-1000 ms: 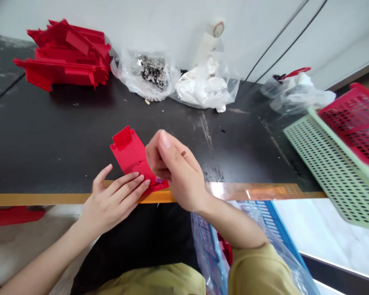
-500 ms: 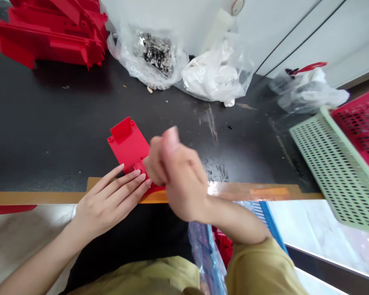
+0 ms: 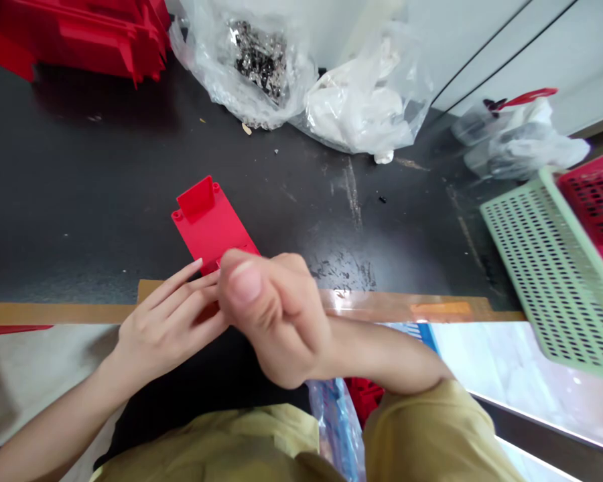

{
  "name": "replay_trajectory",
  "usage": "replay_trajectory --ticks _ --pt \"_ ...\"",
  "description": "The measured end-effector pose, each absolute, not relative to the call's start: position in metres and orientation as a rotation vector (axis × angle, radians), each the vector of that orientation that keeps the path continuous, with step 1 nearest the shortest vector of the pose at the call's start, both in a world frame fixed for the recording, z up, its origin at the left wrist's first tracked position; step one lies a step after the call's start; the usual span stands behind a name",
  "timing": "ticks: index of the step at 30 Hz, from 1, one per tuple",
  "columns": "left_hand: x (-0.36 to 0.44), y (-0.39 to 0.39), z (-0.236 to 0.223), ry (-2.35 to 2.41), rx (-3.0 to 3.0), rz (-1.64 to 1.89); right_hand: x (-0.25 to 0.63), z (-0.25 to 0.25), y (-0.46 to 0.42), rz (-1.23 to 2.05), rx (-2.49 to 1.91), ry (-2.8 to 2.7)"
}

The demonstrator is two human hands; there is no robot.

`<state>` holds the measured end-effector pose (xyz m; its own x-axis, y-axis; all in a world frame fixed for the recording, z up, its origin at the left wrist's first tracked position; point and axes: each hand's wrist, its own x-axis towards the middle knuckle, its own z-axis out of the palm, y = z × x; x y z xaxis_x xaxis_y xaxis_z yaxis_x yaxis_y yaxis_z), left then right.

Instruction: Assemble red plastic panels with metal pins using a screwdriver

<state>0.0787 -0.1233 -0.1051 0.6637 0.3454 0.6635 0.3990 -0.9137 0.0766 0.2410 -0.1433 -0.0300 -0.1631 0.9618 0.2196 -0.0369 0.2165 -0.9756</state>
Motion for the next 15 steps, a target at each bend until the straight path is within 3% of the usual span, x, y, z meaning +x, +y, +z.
replay_trajectory --ticks 3,9,15 --pt "0.078 -0.123 -0.105 -0.597 -2.798 -1.088 0.241 -0.033 -0.146 1.1 -0.931 -1.532" --pt "0.078 -0.122 -0.106 -0.605 -2.81 -1.058 0.244 -0.018 -0.133 1.167 -0.955 -1.033" --pt "0.077 -0.122 -0.107 -0.617 -2.815 -1.06 0.24 -0.018 -0.136 1.213 -0.988 -1.062"
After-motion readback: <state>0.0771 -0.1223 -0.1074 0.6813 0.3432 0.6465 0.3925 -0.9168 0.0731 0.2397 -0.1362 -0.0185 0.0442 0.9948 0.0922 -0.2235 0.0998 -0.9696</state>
